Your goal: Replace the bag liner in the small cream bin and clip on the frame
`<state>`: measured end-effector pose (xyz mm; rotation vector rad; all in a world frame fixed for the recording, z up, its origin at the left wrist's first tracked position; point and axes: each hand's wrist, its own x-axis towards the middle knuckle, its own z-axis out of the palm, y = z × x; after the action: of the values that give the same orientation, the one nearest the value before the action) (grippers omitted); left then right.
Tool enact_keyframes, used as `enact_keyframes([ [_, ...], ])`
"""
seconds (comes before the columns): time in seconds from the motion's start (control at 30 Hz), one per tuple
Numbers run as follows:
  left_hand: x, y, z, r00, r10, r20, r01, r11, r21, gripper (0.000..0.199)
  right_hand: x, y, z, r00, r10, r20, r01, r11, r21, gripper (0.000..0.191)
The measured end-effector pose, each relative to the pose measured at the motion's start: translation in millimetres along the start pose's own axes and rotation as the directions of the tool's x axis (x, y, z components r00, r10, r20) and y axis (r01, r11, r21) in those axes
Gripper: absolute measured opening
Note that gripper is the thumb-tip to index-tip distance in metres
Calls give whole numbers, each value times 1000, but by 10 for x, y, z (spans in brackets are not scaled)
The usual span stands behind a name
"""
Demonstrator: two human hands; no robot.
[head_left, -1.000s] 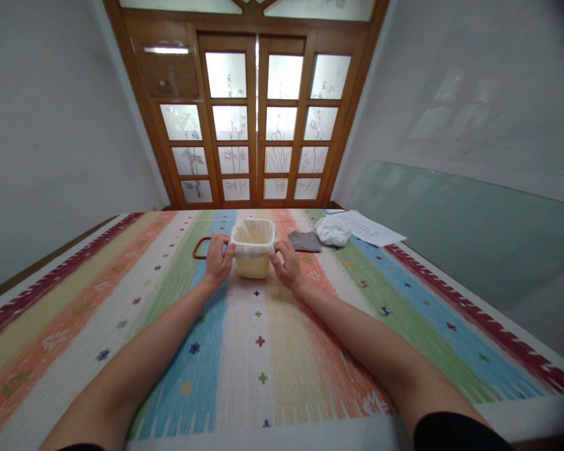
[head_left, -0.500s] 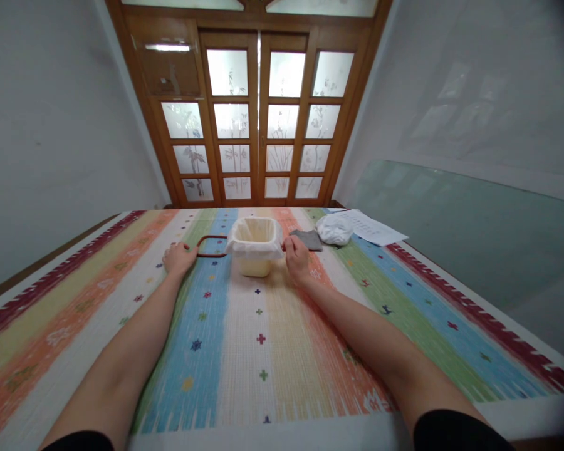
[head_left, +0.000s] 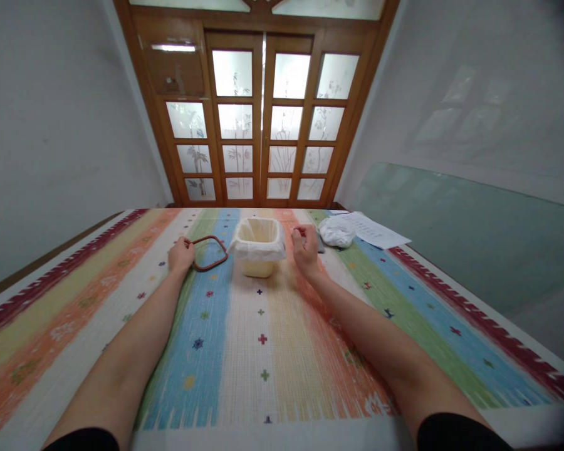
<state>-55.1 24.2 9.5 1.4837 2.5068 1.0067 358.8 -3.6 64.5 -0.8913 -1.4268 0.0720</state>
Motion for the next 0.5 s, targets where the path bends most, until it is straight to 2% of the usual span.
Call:
enact_keyframes([
  [0.1,47,-29,44,998,-41,-37,35,989,-144,23,100,-258,-61,970,-209,122,209,978,14,20],
  [0.2,72,-52,88,997,-57,-45,48,982,-185,25,109,-515,-63,881,-341,327,355,935,19,21],
  [0.27,78,-57,112,997,-64,-47,53,977,-206,26,68,-614,-31,813,-376,445,424,906,-9,24],
  [0.33,81,-51,133,997,-67,-49,54,972,-228,27,12,-638,13,764,-394,510,477,878,-36,24],
  [0.4,84,-39,148,996,-68,-51,53,967,-250,27,-31,-604,51,742,-405,534,508,859,-54,24],
  [0.5,87,-20,160,996,-69,-49,53,959,-279,27,-25,-499,63,740,-411,533,511,858,-48,22],
])
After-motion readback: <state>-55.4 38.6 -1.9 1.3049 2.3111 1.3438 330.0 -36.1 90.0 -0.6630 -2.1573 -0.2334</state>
